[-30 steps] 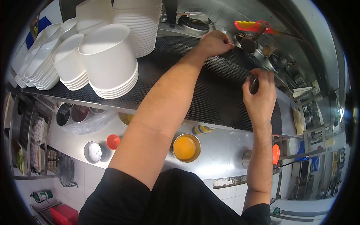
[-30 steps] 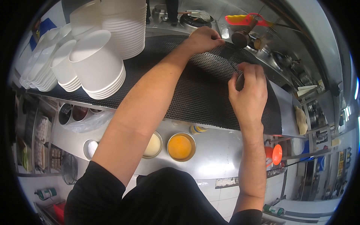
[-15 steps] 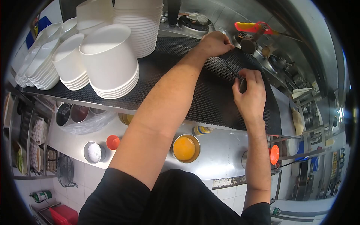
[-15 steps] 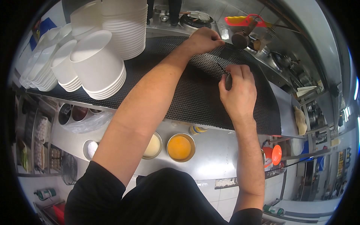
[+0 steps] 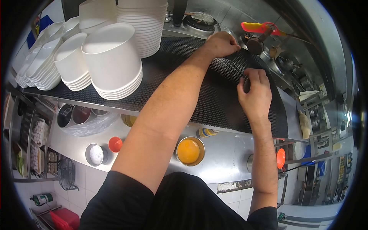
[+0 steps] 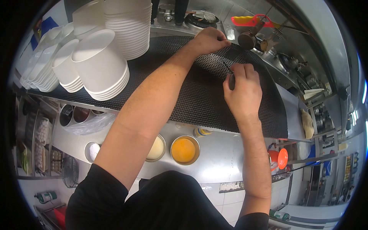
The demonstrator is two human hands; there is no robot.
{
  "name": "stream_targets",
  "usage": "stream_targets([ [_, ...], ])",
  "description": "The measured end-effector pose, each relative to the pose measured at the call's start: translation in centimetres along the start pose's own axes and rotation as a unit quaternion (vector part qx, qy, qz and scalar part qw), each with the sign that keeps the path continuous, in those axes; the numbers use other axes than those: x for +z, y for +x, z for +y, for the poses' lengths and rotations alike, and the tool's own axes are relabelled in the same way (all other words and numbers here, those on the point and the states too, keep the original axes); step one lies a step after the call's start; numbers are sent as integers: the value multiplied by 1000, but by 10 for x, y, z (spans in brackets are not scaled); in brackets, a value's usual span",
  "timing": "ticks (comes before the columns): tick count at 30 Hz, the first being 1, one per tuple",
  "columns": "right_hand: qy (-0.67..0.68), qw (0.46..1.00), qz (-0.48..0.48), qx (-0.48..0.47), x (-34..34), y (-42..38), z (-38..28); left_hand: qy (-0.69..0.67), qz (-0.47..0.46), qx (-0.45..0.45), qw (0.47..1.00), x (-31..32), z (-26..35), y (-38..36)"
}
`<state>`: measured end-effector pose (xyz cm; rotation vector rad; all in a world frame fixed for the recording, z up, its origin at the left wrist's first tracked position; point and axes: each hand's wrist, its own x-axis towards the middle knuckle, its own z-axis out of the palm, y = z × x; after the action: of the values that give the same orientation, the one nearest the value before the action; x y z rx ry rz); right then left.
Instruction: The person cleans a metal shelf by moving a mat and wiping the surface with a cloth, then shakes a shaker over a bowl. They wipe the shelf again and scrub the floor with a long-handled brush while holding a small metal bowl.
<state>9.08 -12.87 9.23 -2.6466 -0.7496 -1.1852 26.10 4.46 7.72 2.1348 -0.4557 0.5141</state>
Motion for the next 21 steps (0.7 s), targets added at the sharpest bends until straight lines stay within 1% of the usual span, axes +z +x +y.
stream_targets([
  [2,-22,1000,-5,-16,3,0,-4,-5,-2,-3,1000,0,0,-1],
  [5,-49,998,-20,-45,12,2,-6,-7,-31,-39,999,-6,5,-3],
  [7,-54,996,-31,-65,20,4,-2,4,-38,-39,999,-3,2,0],
  [8,-46,997,-29,-57,21,4,-1,9,-42,-38,998,-2,1,2],
  [11,-25,999,-20,-38,17,6,-1,-3,-13,-16,1000,-3,1,-2],
  [14,-18,1000,-16,-9,-3,8,-7,3,1,7,1000,-2,0,-3],
  [17,-14,1000,-7,11,-19,8,-11,23,-41,-32,998,-5,4,-1],
  [21,4,1000,4,9,-25,7,-6,19,-30,-18,999,-4,4,-2],
])
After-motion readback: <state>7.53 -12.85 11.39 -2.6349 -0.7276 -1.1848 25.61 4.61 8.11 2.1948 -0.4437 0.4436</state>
